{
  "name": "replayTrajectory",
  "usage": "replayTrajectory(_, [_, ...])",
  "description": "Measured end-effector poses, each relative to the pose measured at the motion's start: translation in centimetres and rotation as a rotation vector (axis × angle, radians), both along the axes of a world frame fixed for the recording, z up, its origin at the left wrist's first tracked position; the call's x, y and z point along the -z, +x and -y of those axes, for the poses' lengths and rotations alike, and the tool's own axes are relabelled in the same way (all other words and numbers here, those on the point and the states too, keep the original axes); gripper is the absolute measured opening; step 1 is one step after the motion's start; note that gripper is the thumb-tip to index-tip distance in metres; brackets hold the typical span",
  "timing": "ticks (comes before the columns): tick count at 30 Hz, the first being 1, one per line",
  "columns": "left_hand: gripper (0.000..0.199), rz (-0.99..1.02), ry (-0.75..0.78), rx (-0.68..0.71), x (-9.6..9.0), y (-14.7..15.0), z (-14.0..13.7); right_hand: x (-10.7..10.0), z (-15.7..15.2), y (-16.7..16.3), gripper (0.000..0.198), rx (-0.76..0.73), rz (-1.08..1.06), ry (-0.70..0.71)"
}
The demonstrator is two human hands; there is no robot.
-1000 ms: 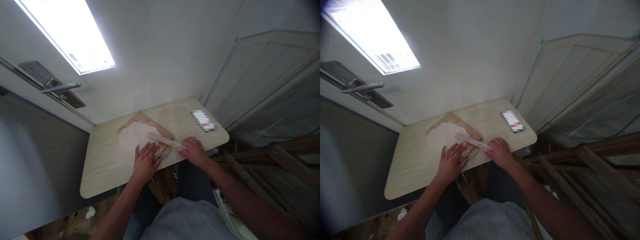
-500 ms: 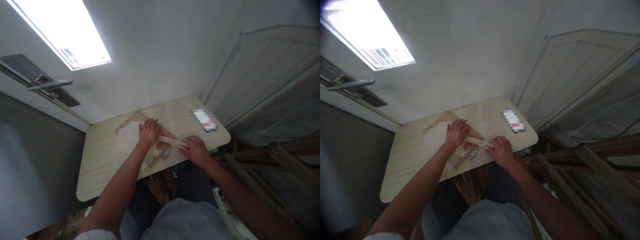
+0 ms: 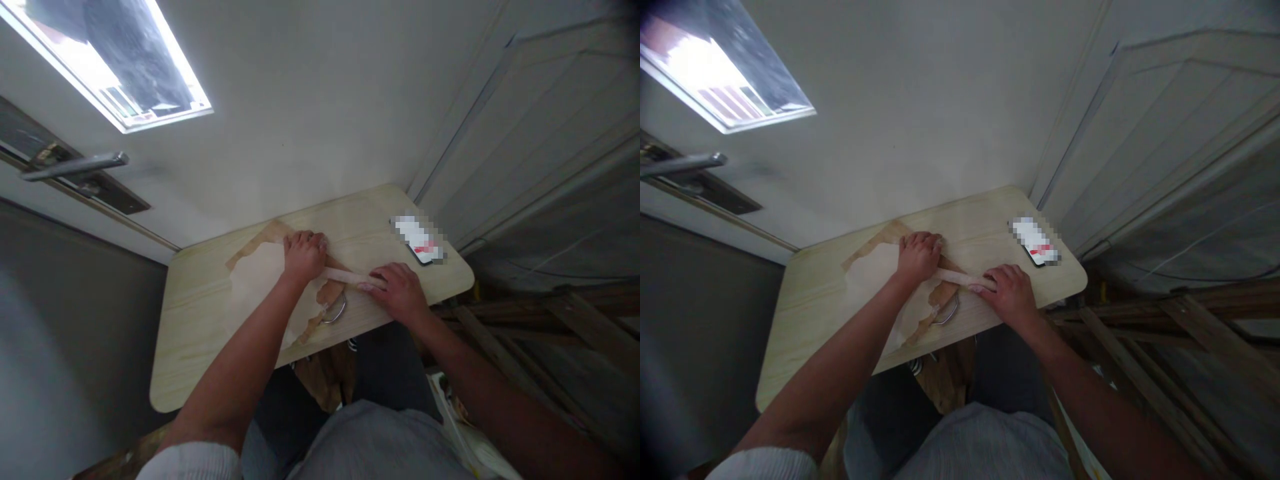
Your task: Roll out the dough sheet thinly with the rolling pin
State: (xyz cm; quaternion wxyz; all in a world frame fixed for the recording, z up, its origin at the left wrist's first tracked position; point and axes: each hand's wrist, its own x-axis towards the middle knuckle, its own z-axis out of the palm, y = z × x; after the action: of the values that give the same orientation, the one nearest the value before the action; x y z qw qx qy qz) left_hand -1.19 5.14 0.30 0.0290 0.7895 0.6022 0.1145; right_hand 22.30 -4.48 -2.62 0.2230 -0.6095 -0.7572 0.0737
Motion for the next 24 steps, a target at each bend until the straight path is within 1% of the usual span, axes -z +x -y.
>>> replayTrajectory(7, [0.039,-0.009,0.029,0.004,0.0,0.8,-1.6,0.0,-1.3,0.5,0.039,0.008,0.027,-0.004])
replayTrajectory(12, [0.04,-0.006,0.049,-0.006,-0.2,0.8,-1.4,-0.4,-1.6,0.4,0.037,-0.014,0.032,-0.017])
replayTrajectory(15, [0.04,0.003,0.06,-0.015,-0.3,0.5,-0.4,-0.9,-1.0,0.1,0.035,-0.012,0.034,-0.019])
replayTrajectory(19, [0.041,0.016,0.057,-0.049,-0.2,-0.2,1.9,-1.4,0.5,-0.6,0.036,0.013,0.05,-0.008])
replayTrajectory(24, [0.045,0.015,0.068,-0.097,-0.2,-0.8,5.4,-1.1,2.7,-1.4,0.038,0.057,0.082,0.05])
